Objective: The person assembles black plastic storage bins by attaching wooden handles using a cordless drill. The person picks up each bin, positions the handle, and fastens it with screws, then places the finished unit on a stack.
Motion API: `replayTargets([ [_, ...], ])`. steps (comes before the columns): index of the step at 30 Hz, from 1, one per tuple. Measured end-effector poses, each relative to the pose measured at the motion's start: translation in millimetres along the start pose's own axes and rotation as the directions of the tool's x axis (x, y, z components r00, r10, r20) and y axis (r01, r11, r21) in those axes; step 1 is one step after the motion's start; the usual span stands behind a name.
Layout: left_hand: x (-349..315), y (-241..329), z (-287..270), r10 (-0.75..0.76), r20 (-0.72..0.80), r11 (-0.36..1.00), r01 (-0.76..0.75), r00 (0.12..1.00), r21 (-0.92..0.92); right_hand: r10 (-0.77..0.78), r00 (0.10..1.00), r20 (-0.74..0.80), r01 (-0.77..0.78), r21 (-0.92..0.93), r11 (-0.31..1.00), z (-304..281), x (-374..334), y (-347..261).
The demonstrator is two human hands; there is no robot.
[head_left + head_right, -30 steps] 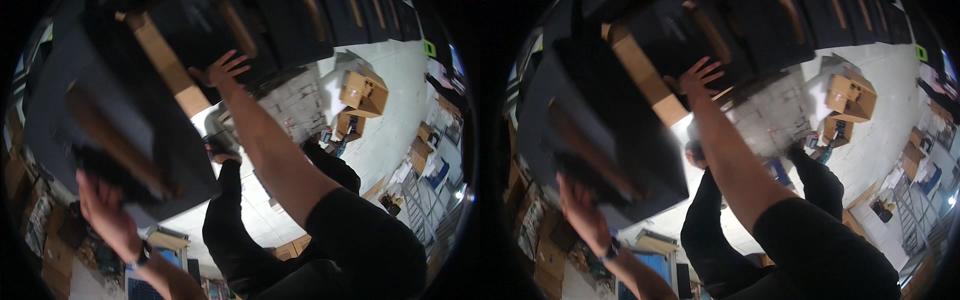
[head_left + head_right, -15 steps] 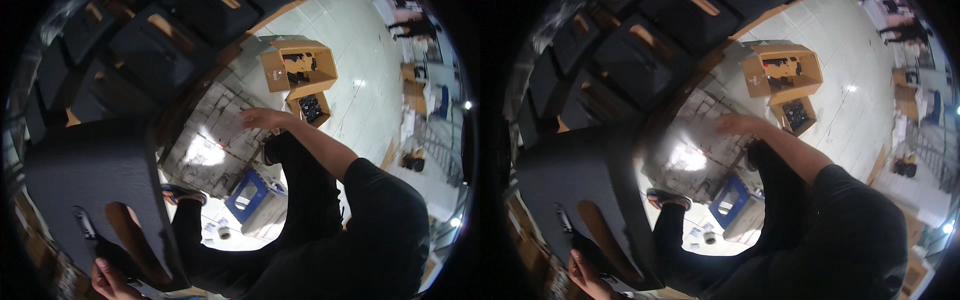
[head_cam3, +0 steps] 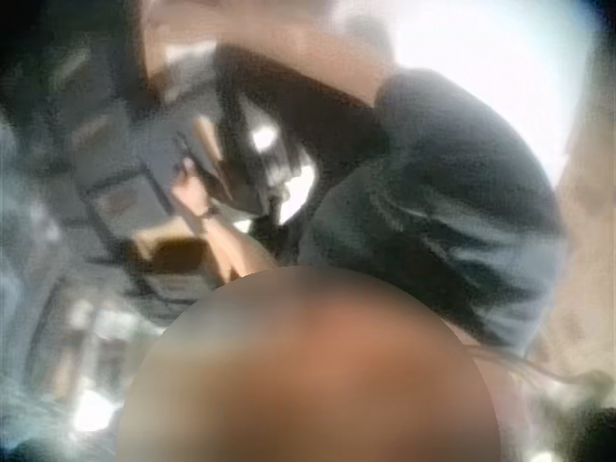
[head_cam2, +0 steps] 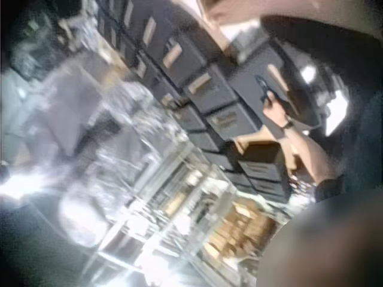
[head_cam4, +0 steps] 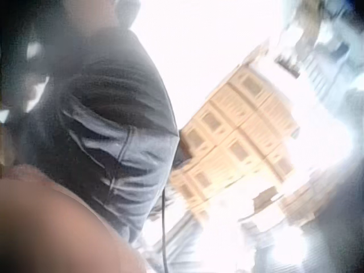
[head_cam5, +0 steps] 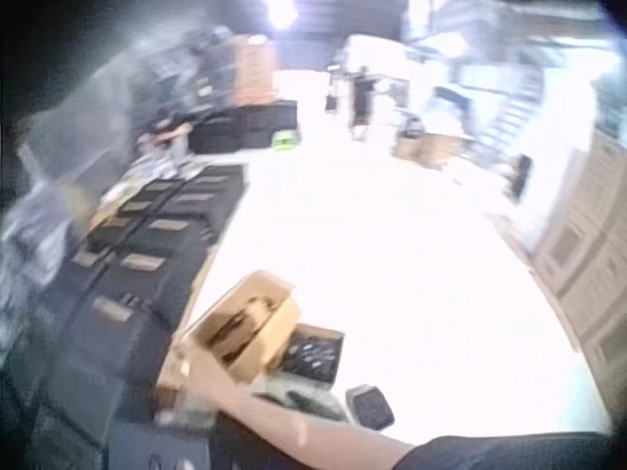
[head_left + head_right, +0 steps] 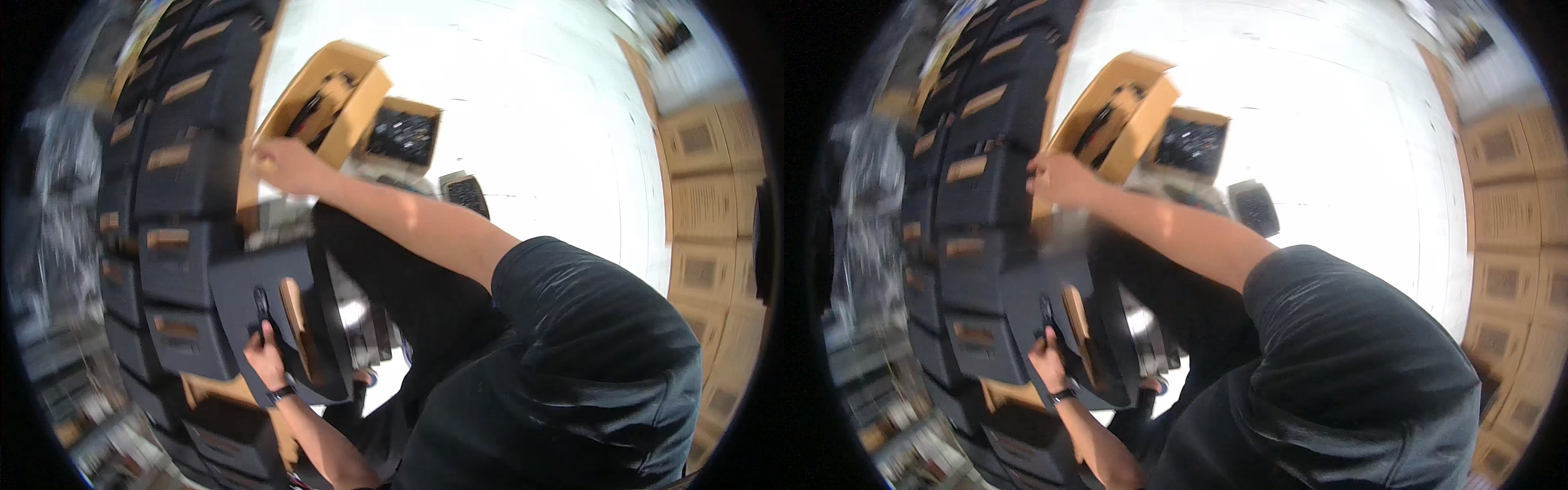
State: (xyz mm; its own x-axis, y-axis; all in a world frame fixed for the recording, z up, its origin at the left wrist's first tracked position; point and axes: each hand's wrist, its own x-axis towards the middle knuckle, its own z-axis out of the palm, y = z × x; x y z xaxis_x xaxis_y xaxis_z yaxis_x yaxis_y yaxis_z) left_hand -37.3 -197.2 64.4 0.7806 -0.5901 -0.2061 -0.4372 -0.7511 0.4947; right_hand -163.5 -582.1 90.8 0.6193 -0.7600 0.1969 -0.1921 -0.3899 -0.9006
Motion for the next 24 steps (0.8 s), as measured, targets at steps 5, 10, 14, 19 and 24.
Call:
replayTargets([
  [5,-5.0,-18.3,8.6,-0.206,0.147,0.901,0.246,0.967,-0.358,0.185,0.970,-0.158,-0.179,0.049,0.983,-171.9,-148.8,95.7],
  [10,-6.4,-54.9,50.0,-0.079,0.023,0.997,0.079,0.997,0.008,0.644,0.750,-0.152,-0.656,-0.300,0.693,-192.4,-307.3,258.0],
  [14,-57.7,-37.0,21.9,-0.041,0.012,0.985,0.043,0.999,-0.168,0.391,0.917,-0.083,-0.371,-0.538,0.757,-122.2,-284.8,260.7],
  [19,-135.5,25.9,8.2,-0.015,-0.096,0.999,0.012,0.995,-0.036,0.558,0.830,0.018,-0.487,-0.465,0.739,-95.4,-217.9,262.8],
  [24,-221.1,46.8,26.7,-0.170,-0.019,0.958,0.160,0.985,-0.239,0.415,0.909,-0.045,-0.385,-0.477,0.790,-120.1,-219.9,265.6],
])
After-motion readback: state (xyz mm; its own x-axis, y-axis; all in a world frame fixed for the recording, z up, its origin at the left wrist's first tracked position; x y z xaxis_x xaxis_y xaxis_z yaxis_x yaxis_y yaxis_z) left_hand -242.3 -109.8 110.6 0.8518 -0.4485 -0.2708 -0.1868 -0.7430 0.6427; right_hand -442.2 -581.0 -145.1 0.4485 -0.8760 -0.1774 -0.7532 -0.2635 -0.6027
